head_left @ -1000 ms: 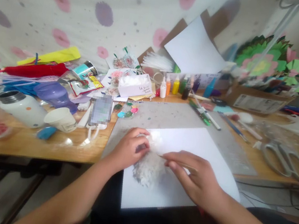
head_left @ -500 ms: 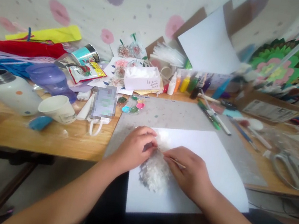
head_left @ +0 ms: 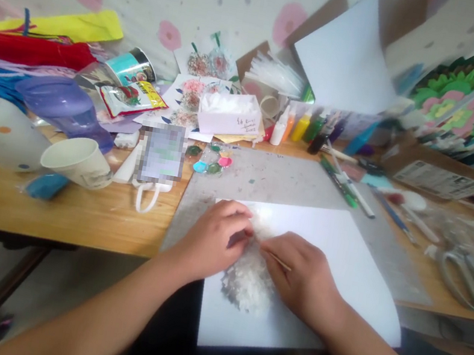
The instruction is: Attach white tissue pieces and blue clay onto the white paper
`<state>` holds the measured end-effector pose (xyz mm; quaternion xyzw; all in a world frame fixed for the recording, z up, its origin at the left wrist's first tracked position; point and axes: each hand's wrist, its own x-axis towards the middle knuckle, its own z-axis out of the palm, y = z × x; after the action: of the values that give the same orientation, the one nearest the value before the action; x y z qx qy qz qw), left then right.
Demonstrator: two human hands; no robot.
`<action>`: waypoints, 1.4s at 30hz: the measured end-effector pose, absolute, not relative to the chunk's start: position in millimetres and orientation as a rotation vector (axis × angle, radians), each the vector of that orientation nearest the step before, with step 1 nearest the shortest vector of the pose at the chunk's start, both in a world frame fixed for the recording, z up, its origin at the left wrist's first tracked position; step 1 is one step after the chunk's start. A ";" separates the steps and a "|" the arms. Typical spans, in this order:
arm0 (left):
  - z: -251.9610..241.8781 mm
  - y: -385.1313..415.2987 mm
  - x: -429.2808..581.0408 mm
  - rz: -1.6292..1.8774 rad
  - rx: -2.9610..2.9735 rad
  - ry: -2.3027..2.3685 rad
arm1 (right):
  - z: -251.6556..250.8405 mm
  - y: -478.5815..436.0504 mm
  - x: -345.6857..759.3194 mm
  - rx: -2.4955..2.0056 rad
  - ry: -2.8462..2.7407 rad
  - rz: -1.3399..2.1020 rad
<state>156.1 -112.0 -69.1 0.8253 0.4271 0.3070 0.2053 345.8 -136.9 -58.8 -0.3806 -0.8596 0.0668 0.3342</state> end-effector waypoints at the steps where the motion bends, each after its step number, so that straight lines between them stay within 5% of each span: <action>1: -68.8 -112.7 155.3 0.841 2.301 1.186 | -59.2 -136.5 344.7 -0.990 -2.254 0.173; 9: -65.7 -109.8 152.6 0.783 2.292 1.168 | -45.0 -143.5 364.2 -0.995 -2.077 0.361; 16: -51.4 -158.0 113.2 1.224 1.948 1.399 | -1.3 -162.0 471.5 -1.386 -1.871 0.361; 22: -74.6 -213.8 110.2 0.613 1.391 1.373 | -40.8 -172.0 541.3 -1.849 -2.046 0.318; 27: -75.2 -219.9 150.0 0.836 0.919 1.178 | -62.8 -177.6 530.5 -1.791 -2.116 0.511; 33: -38.5 -178.3 151.2 0.828 1.011 1.230 | -72.7 -187.9 522.3 -1.839 -2.030 0.707; 37: -14.6 -112.4 134.9 0.307 1.502 1.317 | -71.8 -186.0 532.8 -1.865 -2.130 0.746; 42: -9.3 -21.2 147.5 0.243 1.795 1.551 | -68.8 -180.8 524.9 -1.805 -2.250 0.571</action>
<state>147.5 -21.2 -9.3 0.6996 0.6043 0.0947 0.3694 524.9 -180.8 -68.8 -0.6107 -0.7614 0.1931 0.1005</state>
